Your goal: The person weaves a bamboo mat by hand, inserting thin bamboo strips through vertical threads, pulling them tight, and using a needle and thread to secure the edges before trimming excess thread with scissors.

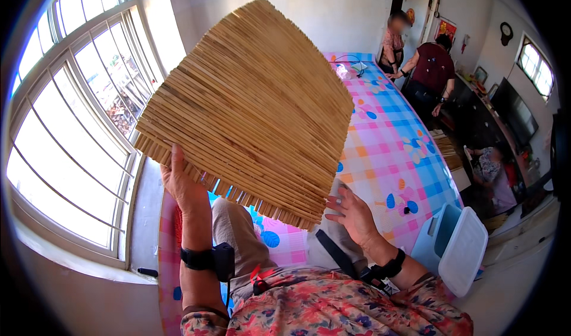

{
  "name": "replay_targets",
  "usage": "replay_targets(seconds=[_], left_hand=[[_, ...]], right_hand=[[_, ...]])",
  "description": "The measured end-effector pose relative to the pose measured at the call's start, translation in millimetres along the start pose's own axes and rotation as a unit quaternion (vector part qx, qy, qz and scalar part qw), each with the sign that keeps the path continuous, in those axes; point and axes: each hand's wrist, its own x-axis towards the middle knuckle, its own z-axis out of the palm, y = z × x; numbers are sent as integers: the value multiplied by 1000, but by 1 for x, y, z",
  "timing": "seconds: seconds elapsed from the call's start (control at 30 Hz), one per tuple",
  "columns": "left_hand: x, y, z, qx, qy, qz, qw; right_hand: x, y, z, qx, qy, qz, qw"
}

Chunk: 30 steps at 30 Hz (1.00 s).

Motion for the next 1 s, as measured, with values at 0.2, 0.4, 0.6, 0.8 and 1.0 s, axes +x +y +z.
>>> replay_targets(seconds=[0.2,0.4,0.6,0.8,1.0], left_hand=[[-10,-41,-11,27,24,-24,999],[-10,-72,-33,41,64,-69,995],[-27,-115,-81,36,108,-103,988],[-69,-122,-77,52,131,-189,972],[-62,-147,-115,34,45,-321,945]], right_hand=[[16,22,-33,-140,108,-29,984],[22,37,-42,-32,50,78,995],[39,32,-63,-3,116,38,993],[56,41,-105,13,122,-1,992],[87,77,-153,120,130,-11,984]])
